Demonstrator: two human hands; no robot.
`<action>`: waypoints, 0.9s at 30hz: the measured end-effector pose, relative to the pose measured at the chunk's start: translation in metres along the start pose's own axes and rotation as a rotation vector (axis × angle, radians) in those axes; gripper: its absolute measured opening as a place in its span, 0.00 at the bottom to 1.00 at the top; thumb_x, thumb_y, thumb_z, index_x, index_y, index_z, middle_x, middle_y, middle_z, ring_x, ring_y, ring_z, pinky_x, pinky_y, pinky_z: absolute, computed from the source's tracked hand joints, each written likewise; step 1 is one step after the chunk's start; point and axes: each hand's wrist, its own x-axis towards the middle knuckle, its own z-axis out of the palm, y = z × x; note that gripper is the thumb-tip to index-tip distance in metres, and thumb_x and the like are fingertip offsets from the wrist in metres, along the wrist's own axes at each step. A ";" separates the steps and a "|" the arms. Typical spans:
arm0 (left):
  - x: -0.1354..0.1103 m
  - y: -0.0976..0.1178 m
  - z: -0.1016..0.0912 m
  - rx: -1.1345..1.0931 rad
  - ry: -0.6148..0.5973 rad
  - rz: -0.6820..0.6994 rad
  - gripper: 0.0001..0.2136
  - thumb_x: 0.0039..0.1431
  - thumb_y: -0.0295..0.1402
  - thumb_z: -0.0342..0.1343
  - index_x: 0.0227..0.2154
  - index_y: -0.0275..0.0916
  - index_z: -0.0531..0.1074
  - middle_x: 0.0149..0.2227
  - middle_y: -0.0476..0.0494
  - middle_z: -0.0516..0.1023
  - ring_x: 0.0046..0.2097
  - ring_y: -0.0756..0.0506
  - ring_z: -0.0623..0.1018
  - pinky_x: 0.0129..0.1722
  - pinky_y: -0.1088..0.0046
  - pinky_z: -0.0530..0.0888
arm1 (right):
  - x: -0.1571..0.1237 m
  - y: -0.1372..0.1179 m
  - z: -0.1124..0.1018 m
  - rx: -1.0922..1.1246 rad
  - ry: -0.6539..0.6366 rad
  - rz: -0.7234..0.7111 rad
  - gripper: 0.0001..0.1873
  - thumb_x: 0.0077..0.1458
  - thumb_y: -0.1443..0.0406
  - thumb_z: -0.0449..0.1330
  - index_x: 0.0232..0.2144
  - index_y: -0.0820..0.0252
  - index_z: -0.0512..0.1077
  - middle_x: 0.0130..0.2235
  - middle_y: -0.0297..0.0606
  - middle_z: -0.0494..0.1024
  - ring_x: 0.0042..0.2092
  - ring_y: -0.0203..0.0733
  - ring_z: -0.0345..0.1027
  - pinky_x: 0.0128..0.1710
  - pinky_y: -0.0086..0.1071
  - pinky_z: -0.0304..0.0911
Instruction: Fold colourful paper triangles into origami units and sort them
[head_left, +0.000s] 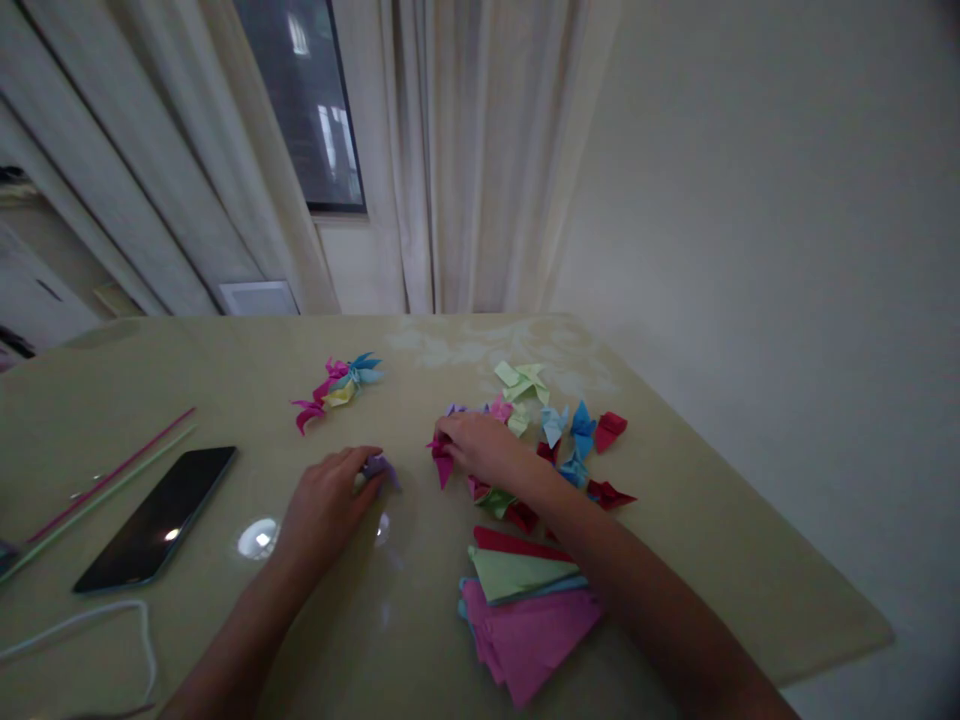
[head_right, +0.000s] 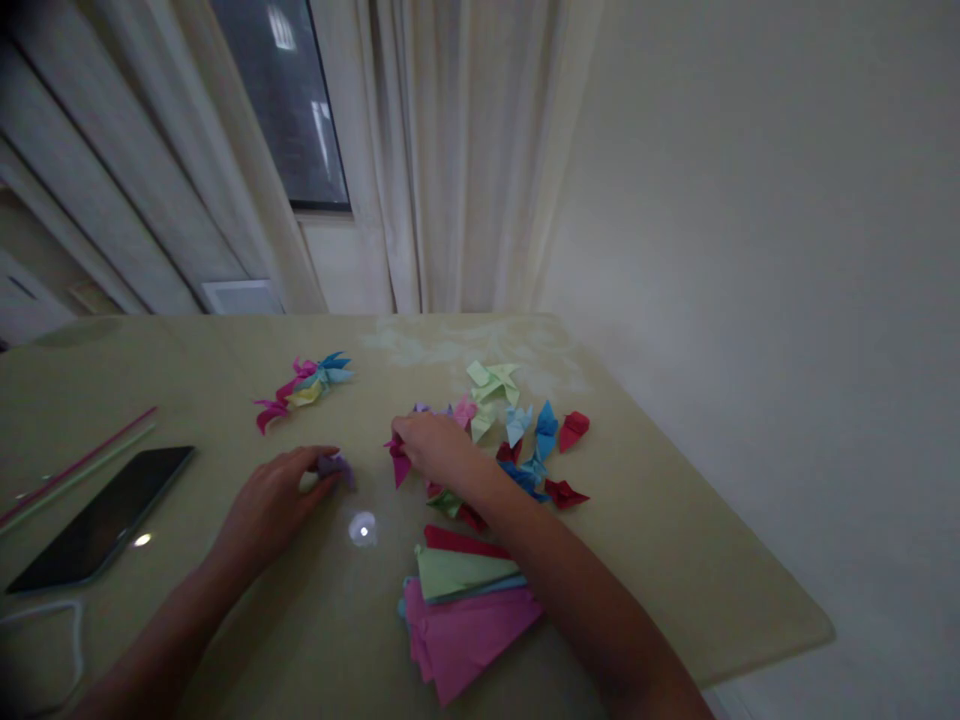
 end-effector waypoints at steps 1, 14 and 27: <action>0.001 0.001 0.000 -0.029 0.017 -0.013 0.12 0.63 0.40 0.57 0.46 0.45 0.80 0.44 0.42 0.86 0.44 0.38 0.83 0.45 0.61 0.76 | -0.002 -0.001 -0.002 -0.014 -0.009 0.003 0.04 0.67 0.71 0.61 0.43 0.61 0.76 0.45 0.46 0.81 0.46 0.45 0.75 0.42 0.33 0.62; 0.001 0.040 -0.018 -0.296 0.389 0.235 0.11 0.65 0.28 0.60 0.49 0.43 0.78 0.49 0.41 0.83 0.50 0.43 0.83 0.52 0.65 0.79 | -0.012 -0.033 -0.020 0.397 0.215 -0.145 0.05 0.67 0.65 0.66 0.42 0.61 0.76 0.39 0.37 0.81 0.38 0.37 0.74 0.39 0.29 0.62; -0.001 0.047 -0.010 -0.397 0.366 0.067 0.13 0.64 0.34 0.64 0.50 0.44 0.77 0.45 0.42 0.83 0.46 0.42 0.82 0.49 0.60 0.80 | -0.014 -0.027 -0.026 0.440 0.136 -0.126 0.07 0.61 0.73 0.68 0.40 0.61 0.75 0.37 0.35 0.81 0.36 0.37 0.75 0.38 0.29 0.64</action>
